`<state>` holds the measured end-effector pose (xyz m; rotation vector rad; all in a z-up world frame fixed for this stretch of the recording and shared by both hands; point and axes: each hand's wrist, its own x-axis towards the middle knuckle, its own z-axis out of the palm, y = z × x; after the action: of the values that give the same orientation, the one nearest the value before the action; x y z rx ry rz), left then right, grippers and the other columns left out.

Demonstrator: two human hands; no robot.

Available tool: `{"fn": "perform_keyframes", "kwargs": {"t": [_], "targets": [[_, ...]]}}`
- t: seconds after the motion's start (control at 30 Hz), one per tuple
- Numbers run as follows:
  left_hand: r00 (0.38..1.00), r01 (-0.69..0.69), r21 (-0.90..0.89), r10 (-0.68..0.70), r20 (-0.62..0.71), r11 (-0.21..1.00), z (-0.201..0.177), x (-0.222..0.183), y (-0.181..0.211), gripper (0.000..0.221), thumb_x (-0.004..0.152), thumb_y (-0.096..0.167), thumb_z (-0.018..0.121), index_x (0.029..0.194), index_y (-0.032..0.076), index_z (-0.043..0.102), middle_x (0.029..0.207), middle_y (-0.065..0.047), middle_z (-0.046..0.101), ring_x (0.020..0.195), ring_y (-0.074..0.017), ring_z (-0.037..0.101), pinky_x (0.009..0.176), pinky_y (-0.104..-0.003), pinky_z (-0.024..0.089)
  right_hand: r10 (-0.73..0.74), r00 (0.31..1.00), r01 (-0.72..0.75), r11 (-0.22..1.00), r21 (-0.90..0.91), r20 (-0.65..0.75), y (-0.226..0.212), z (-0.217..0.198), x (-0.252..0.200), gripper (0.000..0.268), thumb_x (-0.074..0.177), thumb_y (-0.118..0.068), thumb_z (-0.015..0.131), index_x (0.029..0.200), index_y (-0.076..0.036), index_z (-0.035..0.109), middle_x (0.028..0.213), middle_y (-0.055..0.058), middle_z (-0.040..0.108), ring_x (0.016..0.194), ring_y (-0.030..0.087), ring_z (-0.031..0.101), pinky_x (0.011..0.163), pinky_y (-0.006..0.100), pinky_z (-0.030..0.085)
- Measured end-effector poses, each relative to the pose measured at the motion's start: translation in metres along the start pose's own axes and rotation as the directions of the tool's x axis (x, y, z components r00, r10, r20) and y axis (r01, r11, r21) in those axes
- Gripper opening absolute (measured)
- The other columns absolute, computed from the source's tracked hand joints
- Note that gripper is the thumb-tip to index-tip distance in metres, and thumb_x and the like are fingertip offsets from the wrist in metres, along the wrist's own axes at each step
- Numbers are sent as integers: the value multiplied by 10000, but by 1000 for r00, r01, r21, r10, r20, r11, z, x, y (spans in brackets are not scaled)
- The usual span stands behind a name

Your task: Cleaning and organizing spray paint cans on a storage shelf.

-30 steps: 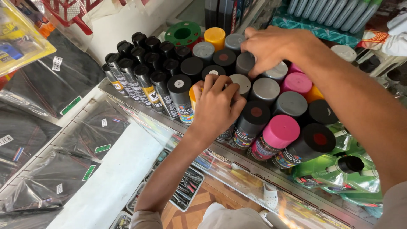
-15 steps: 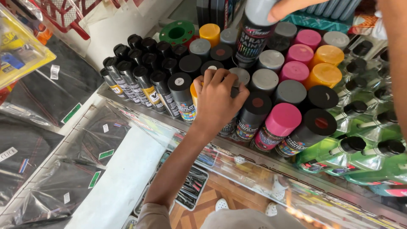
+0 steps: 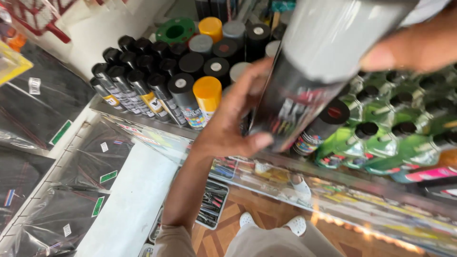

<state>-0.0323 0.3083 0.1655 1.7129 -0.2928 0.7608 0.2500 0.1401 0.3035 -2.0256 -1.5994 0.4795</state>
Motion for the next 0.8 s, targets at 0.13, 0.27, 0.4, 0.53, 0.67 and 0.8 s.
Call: {"fn": "perform_keyframes", "kwargs": {"t": [0.13, 0.27, 0.4, 0.53, 0.67, 0.8], "targets": [[966, 236, -288, -193, 172, 928, 45, -34, -18, 807, 798, 36, 794, 1516, 31, 425, 1336, -124, 657, 1166, -244, 649, 1087, -391, 533, -311, 950, 310, 950, -21, -39, -52, 42, -12, 736, 520, 94, 828, 1237, 49, 666, 1037, 199, 760, 824, 331, 749, 737, 430, 607], [969, 246, -417, -221, 108, 875, 85, -85, -49, 733, 871, 63, 759, 1510, 16, 403, 1369, -135, 623, 1181, -245, 633, 1090, -403, 517, -737, 676, 732, 674, -103, -18, -39, 82, -60, 809, 542, -43, 775, 1300, 103, 532, 1238, 207, 644, 1078, 306, 678, 935, 383, 553], [950, 260, -473, -311, -31, 842, 126, -121, -61, 636, 982, 188, 685, 1497, 25, 349, 1297, -163, 628, 1083, -281, 682, 957, -429, 572, -403, 698, 542, 837, 69, -591, 13, 181, -109, 635, 707, 63, 623, 1304, 17, 411, 1280, 198, 555, 1166, 297, 603, 1065, 419, 534], [774, 353, -421, -514, -370, 836, 171, -182, -120, 578, 1022, 170, 548, 1543, 24, 345, 1347, -116, 582, 1133, -163, 549, 1009, -316, 470, -302, 787, 443, 884, 152, -538, 28, 289, -140, 555, 962, -122, 560, 1465, 24, 377, 1606, 271, 330, 1455, 432, 389, 1220, 552, 316], [673, 414, -303, -513, -532, 858, 200, -171, -105, 579, 1016, 233, 530, 1537, 22, 393, 1378, -125, 600, 1182, -195, 562, 1056, -354, 438, -476, 799, 548, 828, 118, -369, 72, 337, -199, 894, 922, -184, 647, 1566, 146, 123, 1669, 408, 45, 1595, 550, 103, 1292, 603, 224], [608, 381, -483, -608, -511, 788, 252, -175, -113, 521, 985, 172, 593, 1468, 26, 460, 1266, -121, 652, 1072, -179, 606, 960, -326, 512, -417, 886, 457, 857, 237, -202, 110, 329, -234, 945, 876, -245, 661, 1592, 77, 134, 1700, 345, 26, 1602, 511, 46, 1259, 597, 208]]}}
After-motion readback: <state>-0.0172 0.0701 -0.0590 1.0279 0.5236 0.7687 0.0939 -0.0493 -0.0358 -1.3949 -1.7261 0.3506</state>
